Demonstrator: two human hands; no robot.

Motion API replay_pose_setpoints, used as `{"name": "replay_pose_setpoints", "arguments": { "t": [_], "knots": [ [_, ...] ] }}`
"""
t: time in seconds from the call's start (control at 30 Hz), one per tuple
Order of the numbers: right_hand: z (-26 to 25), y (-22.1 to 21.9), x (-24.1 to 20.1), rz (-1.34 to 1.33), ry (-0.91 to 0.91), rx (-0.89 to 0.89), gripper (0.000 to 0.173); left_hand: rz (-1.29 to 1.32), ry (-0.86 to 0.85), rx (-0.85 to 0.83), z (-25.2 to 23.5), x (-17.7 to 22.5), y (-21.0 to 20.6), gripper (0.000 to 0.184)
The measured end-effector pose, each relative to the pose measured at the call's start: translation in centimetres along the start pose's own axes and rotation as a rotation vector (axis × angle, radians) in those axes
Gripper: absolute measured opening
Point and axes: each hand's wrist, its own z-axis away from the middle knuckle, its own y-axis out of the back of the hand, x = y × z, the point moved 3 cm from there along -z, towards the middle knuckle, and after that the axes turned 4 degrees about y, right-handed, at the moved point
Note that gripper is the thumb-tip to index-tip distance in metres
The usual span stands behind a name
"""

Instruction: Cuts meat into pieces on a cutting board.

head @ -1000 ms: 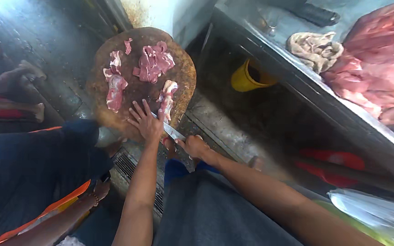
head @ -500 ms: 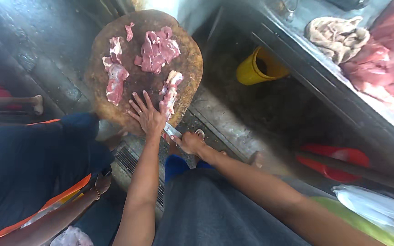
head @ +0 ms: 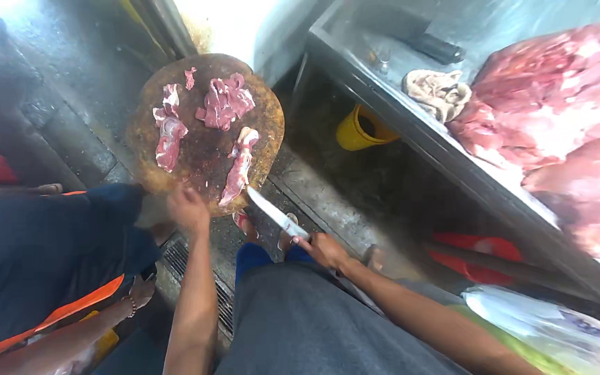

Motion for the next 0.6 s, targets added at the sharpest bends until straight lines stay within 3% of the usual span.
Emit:
{"name": "replay_pose_setpoints", "arguments": {
  "t": [0.07,0.13,0.2,0.33,0.43,0.53,0.6],
  "knots": [
    [-1.2,3.5,0.2,-0.068,-0.040,0.038,0.078,-0.047,-0.144,-0.293,2.6,2.6,-0.9,0.049],
    [-3.3,7.0,-0.8,-0.053,-0.051,0.034,0.078,-0.181,-0.243,-0.475,4.1,4.9,-2.4,0.041],
    [-4.6,10.3,-2.9,0.002,-0.042,0.023,0.078,-0.167,-0.187,-0.581,3.6,6.3,-1.8,0.031],
    [-4.6,15.3,-8.4,0.013,-0.027,0.074,0.070,0.091,-0.066,-0.618,-0.7,8.6,2.9,0.019],
    [-4.1,17.6,-11.8,-0.031,0.015,0.155,0.071,0.414,-0.206,-0.515,-4.1,12.3,6.9,0.015],
    [-4.9,16.9,-12.7,-0.094,0.001,0.203,0.077,0.919,-0.308,-0.491,-8.7,12.8,5.9,0.031],
    [-4.9,13.9,-11.5,-0.051,-0.029,0.147,0.077,0.758,-0.246,-0.478,-9.9,9.7,4.3,0.043]
  ]
}}
